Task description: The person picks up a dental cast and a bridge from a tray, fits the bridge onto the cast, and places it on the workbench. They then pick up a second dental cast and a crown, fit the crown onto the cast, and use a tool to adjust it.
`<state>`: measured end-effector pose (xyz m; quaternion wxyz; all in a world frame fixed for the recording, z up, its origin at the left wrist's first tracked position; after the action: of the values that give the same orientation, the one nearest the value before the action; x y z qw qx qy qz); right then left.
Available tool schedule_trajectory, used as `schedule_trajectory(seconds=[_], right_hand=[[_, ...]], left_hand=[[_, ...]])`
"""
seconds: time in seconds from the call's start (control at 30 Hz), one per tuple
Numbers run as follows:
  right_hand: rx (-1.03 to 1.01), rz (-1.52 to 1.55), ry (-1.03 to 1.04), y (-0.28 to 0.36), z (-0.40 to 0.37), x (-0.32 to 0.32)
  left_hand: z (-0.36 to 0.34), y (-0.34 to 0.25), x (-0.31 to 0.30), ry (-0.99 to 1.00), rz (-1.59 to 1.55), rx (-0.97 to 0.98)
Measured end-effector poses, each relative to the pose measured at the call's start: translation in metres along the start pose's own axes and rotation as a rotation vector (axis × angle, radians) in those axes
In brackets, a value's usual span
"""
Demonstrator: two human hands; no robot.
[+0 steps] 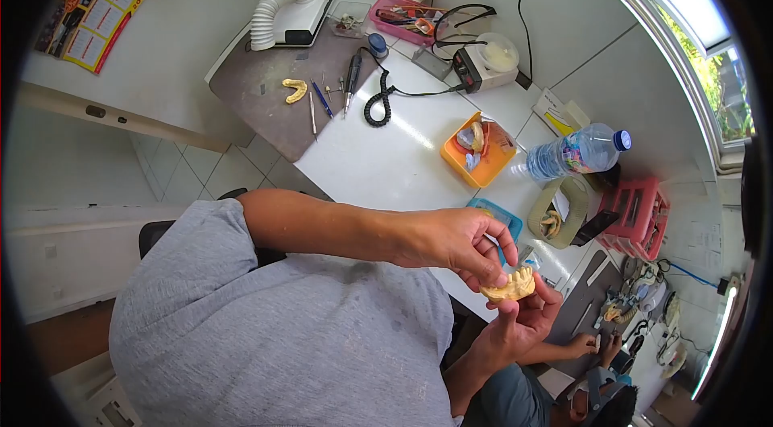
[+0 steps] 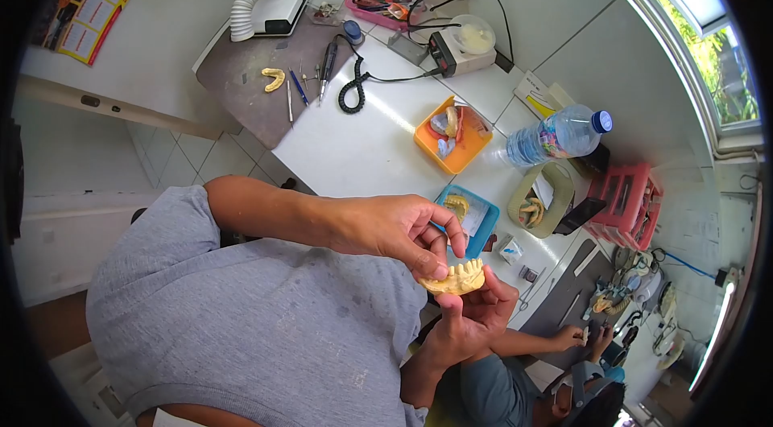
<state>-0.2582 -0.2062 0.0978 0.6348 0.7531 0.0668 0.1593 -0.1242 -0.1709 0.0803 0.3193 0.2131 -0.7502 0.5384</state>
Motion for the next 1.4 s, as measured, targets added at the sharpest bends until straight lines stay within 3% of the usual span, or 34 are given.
schedule_trajectory(seconds=[0.33,0.57,0.87,1.4], right_hand=[[-0.274,-0.193,-0.090,0.019,0.003,0.023],[-0.262,-0.181,-0.080,0.021,0.008,0.030],[-0.322,-0.180,-0.153,0.029,0.007,0.029],[-0.357,-0.198,-0.180,0.033,0.001,0.027]], left_hand=[[-0.009,-0.006,-0.012,-0.056,-0.053,0.084],[-0.013,-0.018,-0.019,-0.146,0.027,0.215],[-0.023,-0.032,-0.009,-0.114,0.038,0.352],[-0.024,-0.036,-0.003,-0.076,0.025,0.382]])
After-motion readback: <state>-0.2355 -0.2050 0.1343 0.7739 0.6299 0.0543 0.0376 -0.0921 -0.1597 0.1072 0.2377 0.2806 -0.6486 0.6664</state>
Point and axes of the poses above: each hand's wrist, its own z-axis towards the middle knuckle, its own x-axis out of the palm, y = z × x, the point moved 10 cm from there along z, towards the middle knuckle, and after that the axes turned 8 degrees about x, right-handed, at the moved point
